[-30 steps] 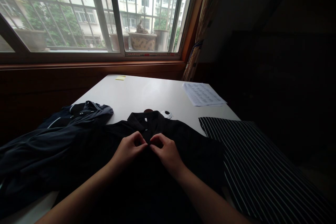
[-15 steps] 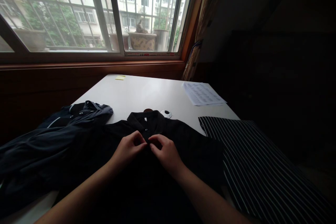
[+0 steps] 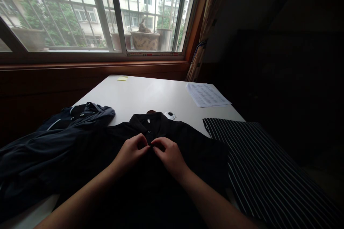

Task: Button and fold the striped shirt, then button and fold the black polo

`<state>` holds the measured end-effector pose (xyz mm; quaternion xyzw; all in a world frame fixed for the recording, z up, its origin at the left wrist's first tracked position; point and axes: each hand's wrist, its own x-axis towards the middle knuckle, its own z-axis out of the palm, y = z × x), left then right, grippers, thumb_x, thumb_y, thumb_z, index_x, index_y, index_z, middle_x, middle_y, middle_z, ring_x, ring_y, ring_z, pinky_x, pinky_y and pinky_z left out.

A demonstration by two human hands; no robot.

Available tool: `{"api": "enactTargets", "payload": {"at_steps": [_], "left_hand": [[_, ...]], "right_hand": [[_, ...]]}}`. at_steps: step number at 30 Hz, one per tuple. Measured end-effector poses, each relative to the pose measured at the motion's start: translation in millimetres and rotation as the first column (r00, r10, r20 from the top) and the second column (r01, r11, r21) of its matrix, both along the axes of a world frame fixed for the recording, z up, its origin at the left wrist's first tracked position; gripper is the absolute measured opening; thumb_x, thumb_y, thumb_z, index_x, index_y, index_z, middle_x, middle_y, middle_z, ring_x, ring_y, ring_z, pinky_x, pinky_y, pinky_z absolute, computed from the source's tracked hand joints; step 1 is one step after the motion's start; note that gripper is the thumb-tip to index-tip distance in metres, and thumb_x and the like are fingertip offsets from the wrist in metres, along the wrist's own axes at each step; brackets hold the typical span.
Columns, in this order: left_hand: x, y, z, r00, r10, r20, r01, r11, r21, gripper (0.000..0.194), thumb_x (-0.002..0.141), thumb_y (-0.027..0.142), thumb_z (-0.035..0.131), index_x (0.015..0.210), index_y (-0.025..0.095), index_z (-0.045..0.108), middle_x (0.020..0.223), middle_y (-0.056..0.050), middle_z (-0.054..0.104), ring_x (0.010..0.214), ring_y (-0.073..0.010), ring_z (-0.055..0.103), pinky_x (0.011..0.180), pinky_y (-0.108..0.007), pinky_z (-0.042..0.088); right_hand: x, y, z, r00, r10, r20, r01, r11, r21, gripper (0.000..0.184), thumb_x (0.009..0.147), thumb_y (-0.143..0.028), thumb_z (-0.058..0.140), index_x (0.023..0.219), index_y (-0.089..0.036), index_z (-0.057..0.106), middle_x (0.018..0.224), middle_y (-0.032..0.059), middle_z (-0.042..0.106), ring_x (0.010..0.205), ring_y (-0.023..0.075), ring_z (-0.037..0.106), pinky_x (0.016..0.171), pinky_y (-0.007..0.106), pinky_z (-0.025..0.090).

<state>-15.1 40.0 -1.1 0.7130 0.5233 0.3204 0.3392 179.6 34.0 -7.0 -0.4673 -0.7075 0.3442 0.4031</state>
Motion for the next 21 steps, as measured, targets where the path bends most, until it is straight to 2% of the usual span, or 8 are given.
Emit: {"api": "enactTargets", "payload": {"at_steps": [5, 8, 10, 13, 17, 21], "left_hand": [[0.8, 0.9, 1.5, 0.998, 0.016, -0.054, -0.013, 0.999, 0.048, 0.008, 0.085, 0.027, 0.063, 0.082, 0.019, 0.062, 0.081, -0.001, 0.065, 0.077, -0.0187, 0.061, 0.069, -0.029, 0.045], [1.3, 0.0, 1.5, 0.996, 0.0, -0.094, 0.009, 0.996, 0.093, 0.003, 0.085, 0.023, 0.062, 0.085, 0.02, 0.063, 0.083, -0.002, 0.065, 0.081, -0.0195, 0.061, 0.073, -0.03, 0.045], [1.6, -0.8, 0.7, 0.993, -0.015, -0.114, 0.03, 0.991, 0.131, 0.002, 0.085, 0.021, 0.062, 0.086, 0.02, 0.064, 0.085, -0.002, 0.065, 0.084, -0.0201, 0.059, 0.075, -0.031, 0.046], [1.3, -1.5, -0.8, 0.989, -0.03, -0.143, 0.055, 0.983, 0.173, 0.007, 0.085, 0.019, 0.063, 0.091, 0.021, 0.067, 0.09, -0.003, 0.066, 0.09, -0.0218, 0.058, 0.081, -0.034, 0.046], [-0.3, -1.2, -1.1, 0.984, -0.045, -0.173, 0.079, 0.977, 0.196, 0.012, 0.087, 0.021, 0.063, 0.096, 0.024, 0.07, 0.097, -0.004, 0.065, 0.097, -0.0234, 0.056, 0.087, -0.037, 0.046], [-2.1, -0.8, 0.2, 0.98, -0.068, -0.189, 0.104, 0.976, 0.192, 0.009, 0.087, 0.022, 0.063, 0.093, 0.024, 0.071, 0.096, -0.005, 0.063, 0.096, -0.0233, 0.055, 0.087, -0.037, 0.046]], "right_hand": [[-0.1, 0.2, 0.3, 0.999, -0.023, 0.028, 0.021, 0.998, 0.052, 0.02, 0.085, -0.008, 0.06, 0.094, -0.022, 0.072, 0.093, 0.0019, 0.071, 0.09, 0.0177, 0.067, 0.083, 0.03, 0.05], [-0.2, -0.8, 2.2, 0.999, -0.03, 0.031, 0.028, 0.997, 0.068, 0.016, 0.09, -0.014, 0.058, 0.093, -0.021, 0.072, 0.092, 0.0026, 0.071, 0.089, 0.0178, 0.067, 0.083, 0.03, 0.049], [-0.5, -1.6, 3.6, 0.999, -0.034, 0.04, 0.032, 0.998, 0.058, 0.011, 0.09, -0.02, 0.061, 0.091, -0.021, 0.071, 0.089, 0.0025, 0.071, 0.086, 0.0179, 0.066, 0.08, 0.03, 0.049], [-1.2, -2.0, 3.7, 0.997, -0.042, 0.062, 0.041, 0.999, 0.025, 0.003, 0.084, -0.022, 0.07, 0.087, -0.021, 0.07, 0.085, 0.0014, 0.069, 0.08, 0.0177, 0.065, 0.074, 0.029, 0.049], [-1.6, -1.3, 0.3, 0.995, -0.057, 0.083, 0.056, 0.998, 0.022, 0.008, 0.08, -0.015, 0.07, 0.084, -0.021, 0.067, 0.083, 0.0003, 0.067, 0.079, 0.0172, 0.064, 0.074, 0.029, 0.049], [-1.9, -1.6, -2.6, 0.997, -0.059, 0.054, 0.06, 0.998, -0.015, 0.02, 0.08, -0.012, 0.067, 0.097, -0.022, 0.066, 0.088, 0.0001, 0.068, 0.077, 0.0164, 0.064, 0.073, 0.029, 0.051]]}}
